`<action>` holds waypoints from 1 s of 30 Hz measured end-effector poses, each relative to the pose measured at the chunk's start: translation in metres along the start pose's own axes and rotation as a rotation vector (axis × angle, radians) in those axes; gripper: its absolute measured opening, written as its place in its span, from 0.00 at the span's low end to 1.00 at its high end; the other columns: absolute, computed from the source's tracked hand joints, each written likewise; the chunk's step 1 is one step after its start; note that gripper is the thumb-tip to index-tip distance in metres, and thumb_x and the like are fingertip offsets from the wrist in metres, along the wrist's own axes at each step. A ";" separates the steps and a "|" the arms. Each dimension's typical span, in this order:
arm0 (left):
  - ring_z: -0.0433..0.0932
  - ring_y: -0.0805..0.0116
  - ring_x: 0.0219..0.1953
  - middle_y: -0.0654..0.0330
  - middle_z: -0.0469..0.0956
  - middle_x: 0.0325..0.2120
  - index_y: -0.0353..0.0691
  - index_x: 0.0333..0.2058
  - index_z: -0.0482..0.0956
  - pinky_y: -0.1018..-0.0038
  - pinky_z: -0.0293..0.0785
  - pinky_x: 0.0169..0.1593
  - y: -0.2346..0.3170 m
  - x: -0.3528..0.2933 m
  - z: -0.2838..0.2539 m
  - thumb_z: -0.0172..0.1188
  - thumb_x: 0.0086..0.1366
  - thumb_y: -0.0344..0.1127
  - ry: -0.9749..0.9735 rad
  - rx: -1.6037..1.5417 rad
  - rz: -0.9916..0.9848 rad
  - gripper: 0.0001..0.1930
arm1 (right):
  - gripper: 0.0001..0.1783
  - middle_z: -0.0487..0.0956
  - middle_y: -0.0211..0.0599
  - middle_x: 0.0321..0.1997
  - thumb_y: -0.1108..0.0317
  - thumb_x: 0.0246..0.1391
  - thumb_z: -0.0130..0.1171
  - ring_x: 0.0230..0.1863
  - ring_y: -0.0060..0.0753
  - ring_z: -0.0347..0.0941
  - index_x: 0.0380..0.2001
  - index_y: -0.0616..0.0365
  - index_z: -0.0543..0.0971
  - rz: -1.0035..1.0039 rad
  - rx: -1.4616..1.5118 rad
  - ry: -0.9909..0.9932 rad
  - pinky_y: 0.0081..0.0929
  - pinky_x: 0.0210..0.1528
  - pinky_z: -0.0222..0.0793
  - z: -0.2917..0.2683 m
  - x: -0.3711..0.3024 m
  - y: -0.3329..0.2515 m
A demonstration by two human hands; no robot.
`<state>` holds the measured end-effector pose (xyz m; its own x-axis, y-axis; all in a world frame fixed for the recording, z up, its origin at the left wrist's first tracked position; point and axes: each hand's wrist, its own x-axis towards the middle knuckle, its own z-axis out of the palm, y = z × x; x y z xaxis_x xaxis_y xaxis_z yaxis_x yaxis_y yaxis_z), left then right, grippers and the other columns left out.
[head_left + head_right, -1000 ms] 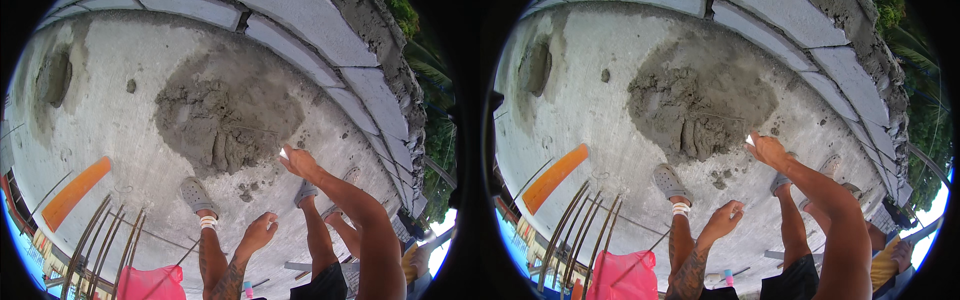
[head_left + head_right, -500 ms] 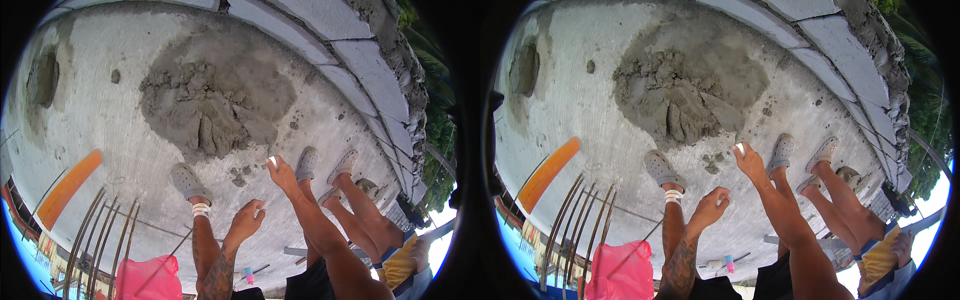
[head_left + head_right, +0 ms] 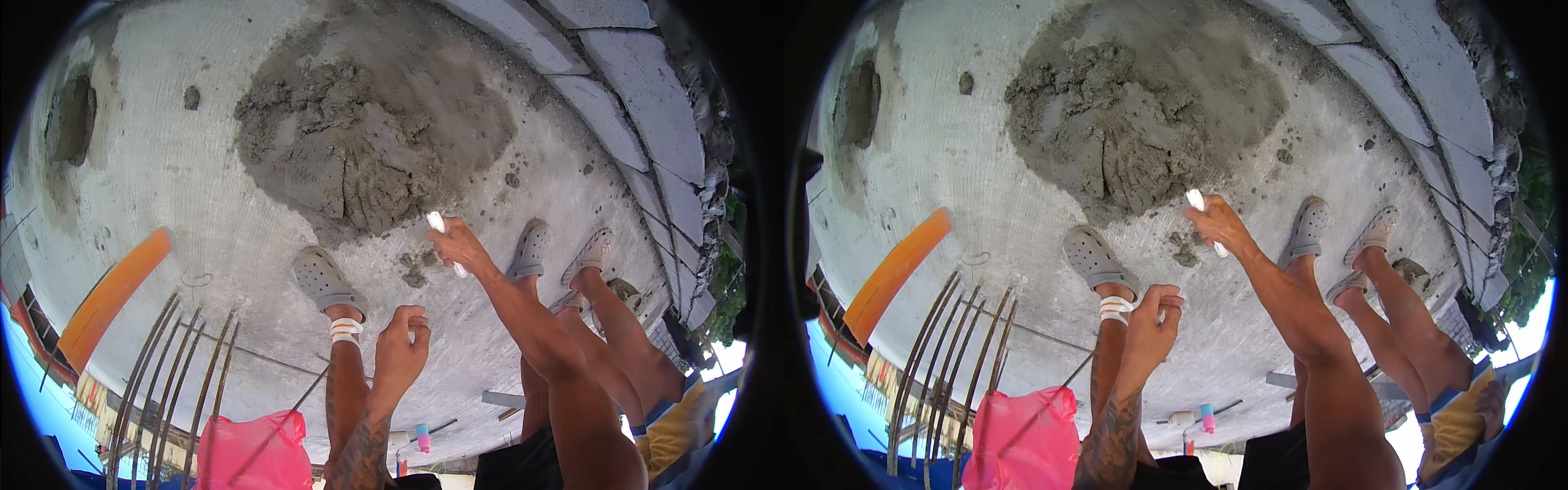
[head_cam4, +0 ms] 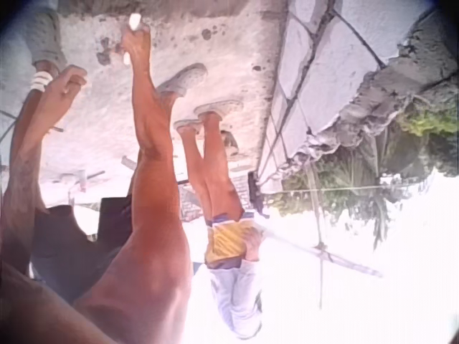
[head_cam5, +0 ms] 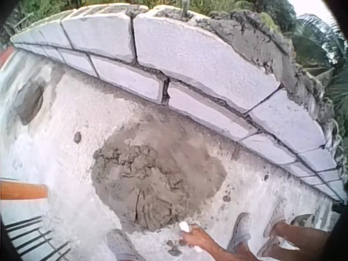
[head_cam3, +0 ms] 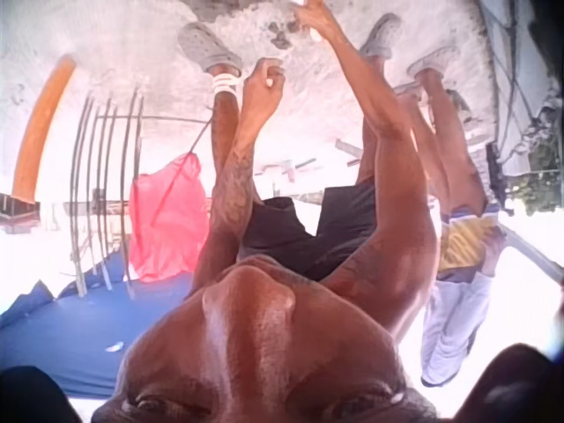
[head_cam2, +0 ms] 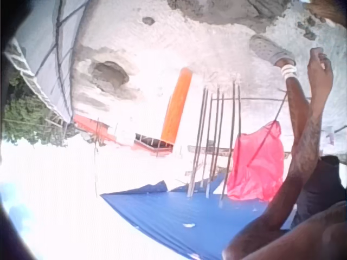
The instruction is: The person scoops wet cement with a trowel and applies it between and on top of concrete blocks to build a low wall. The person repeatedly spreads and smooths the mortar along the block joints while working on a rooftop.
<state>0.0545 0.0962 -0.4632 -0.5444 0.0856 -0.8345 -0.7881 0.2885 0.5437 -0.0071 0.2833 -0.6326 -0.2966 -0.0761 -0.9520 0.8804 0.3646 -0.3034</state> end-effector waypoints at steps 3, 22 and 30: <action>0.85 0.55 0.41 0.49 0.84 0.36 0.35 0.47 0.74 0.64 0.79 0.43 0.008 0.001 -0.003 0.57 0.63 0.24 -0.010 -0.053 0.035 0.13 | 0.15 0.75 0.42 0.16 0.61 0.59 0.55 0.16 0.39 0.74 0.28 0.65 0.74 -0.195 -0.163 0.073 0.38 0.23 0.72 -0.021 -0.038 -0.007; 0.84 0.59 0.42 0.50 0.83 0.36 0.33 0.49 0.73 0.67 0.77 0.46 0.019 -0.005 -0.010 0.55 0.65 0.22 0.073 -0.210 0.101 0.13 | 0.15 0.74 0.37 0.15 0.61 0.56 0.53 0.13 0.30 0.68 0.28 0.65 0.77 0.091 0.162 0.312 0.33 0.18 0.66 0.101 -0.071 0.092; 0.83 0.65 0.42 0.52 0.83 0.35 0.34 0.49 0.73 0.71 0.76 0.43 0.001 -0.007 -0.021 0.54 0.67 0.22 0.114 -0.256 0.003 0.12 | 0.18 0.76 0.44 0.17 0.60 0.58 0.55 0.14 0.38 0.70 0.22 0.65 0.71 -0.021 0.323 0.117 0.36 0.20 0.67 0.074 -0.006 0.008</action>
<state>0.0515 0.0764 -0.4543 -0.5641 -0.0261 -0.8253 -0.8256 0.0372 0.5630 0.0292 0.2179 -0.6319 -0.3398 0.0331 -0.9399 0.9398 0.0500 -0.3380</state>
